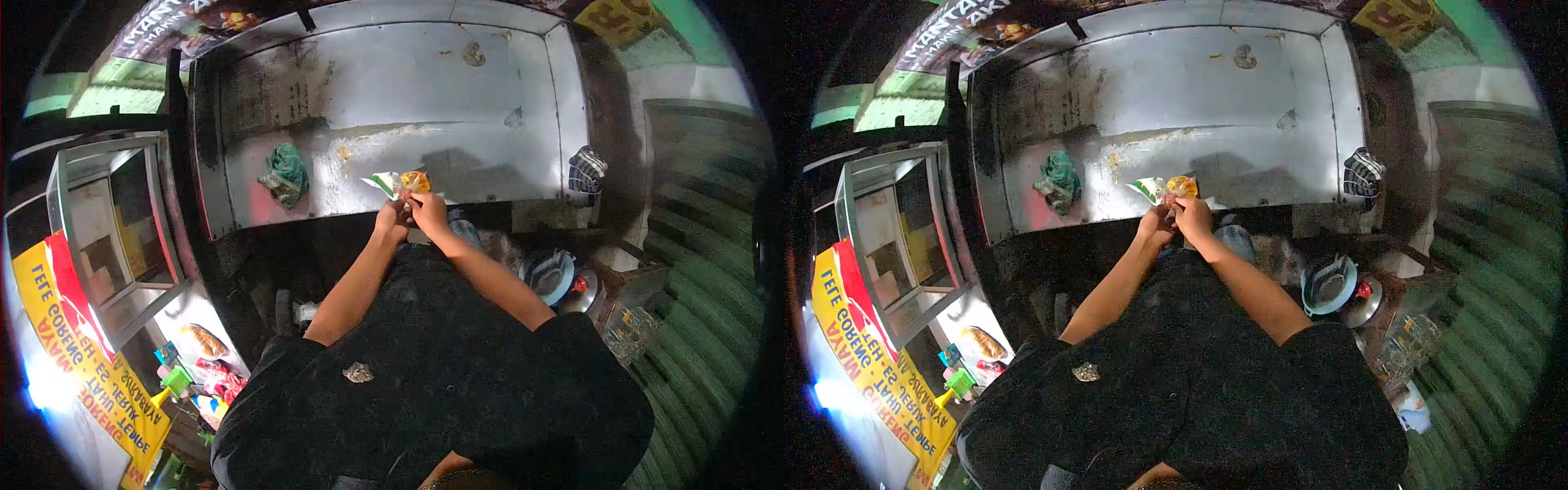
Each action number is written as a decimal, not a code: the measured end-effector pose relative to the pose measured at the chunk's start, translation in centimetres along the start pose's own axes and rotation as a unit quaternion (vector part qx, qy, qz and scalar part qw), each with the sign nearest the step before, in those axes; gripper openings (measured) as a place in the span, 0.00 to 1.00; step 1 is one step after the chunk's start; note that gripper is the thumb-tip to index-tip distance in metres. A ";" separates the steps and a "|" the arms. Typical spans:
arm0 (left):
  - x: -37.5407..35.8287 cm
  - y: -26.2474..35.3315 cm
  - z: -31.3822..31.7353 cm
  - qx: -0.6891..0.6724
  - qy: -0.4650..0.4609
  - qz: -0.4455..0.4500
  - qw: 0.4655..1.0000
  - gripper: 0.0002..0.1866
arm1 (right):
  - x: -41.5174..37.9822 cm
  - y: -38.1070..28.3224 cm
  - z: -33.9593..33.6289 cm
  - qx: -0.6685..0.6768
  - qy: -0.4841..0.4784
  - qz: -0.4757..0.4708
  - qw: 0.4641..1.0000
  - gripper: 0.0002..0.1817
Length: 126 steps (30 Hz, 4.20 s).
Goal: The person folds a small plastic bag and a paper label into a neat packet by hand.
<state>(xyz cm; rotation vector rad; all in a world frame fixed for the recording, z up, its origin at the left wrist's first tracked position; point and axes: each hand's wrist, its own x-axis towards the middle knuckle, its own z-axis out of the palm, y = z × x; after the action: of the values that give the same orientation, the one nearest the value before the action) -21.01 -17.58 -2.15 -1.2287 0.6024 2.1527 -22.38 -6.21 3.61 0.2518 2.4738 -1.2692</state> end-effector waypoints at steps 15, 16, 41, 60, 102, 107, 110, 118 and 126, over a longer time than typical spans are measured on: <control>-1.1 0.6 1.0 -0.118 -0.010 0.036 0.992 0.17 | 0.9 0.9 1.4 -0.062 0.149 -0.107 0.981 0.06; -0.6 0.5 0.7 -0.113 -0.009 0.035 0.993 0.17 | 1.2 1.0 1.4 -0.050 0.153 -0.097 0.982 0.06; -1.6 2.0 1.1 -0.023 -0.060 0.017 0.998 0.32 | 1.3 2.5 1.6 -0.189 0.068 -0.191 0.961 0.15; -2.1 1.9 1.0 -0.007 -0.034 0.002 0.999 0.41 | 1.9 2.0 1.4 -0.032 0.174 -0.161 0.971 0.06; -2.9 1.7 2.5 -0.040 -0.002 0.000 0.999 0.28 | 2.0 5.1 2.2 -0.075 0.081 -0.161 0.981 0.04; -4.3 1.0 3.8 -0.179 -0.005 -0.015 0.984 0.21 | 1.3 5.0 2.0 -0.069 0.103 -0.152 0.981 0.06; -0.7 -0.1 0.1 -0.188 -0.080 -0.023 0.979 0.22 | 1.1 5.0 2.3 -0.040 0.088 -0.104 0.990 0.09; -0.9 0.8 1.0 -0.142 -0.092 -0.021 0.985 0.39 | 0.3 3.6 1.5 -0.003 0.052 -0.067 0.996 0.10; -1.5 1.6 1.0 -0.058 -0.084 -0.016 0.995 0.50 | 1.0 2.5 0.7 -0.005 0.171 -0.136 0.976 0.08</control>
<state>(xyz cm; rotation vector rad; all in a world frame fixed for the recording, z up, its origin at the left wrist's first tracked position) -22.11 -18.50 -0.22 -1.0951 0.3892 2.2631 -22.33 -5.35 0.98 0.1410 2.8864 -1.4214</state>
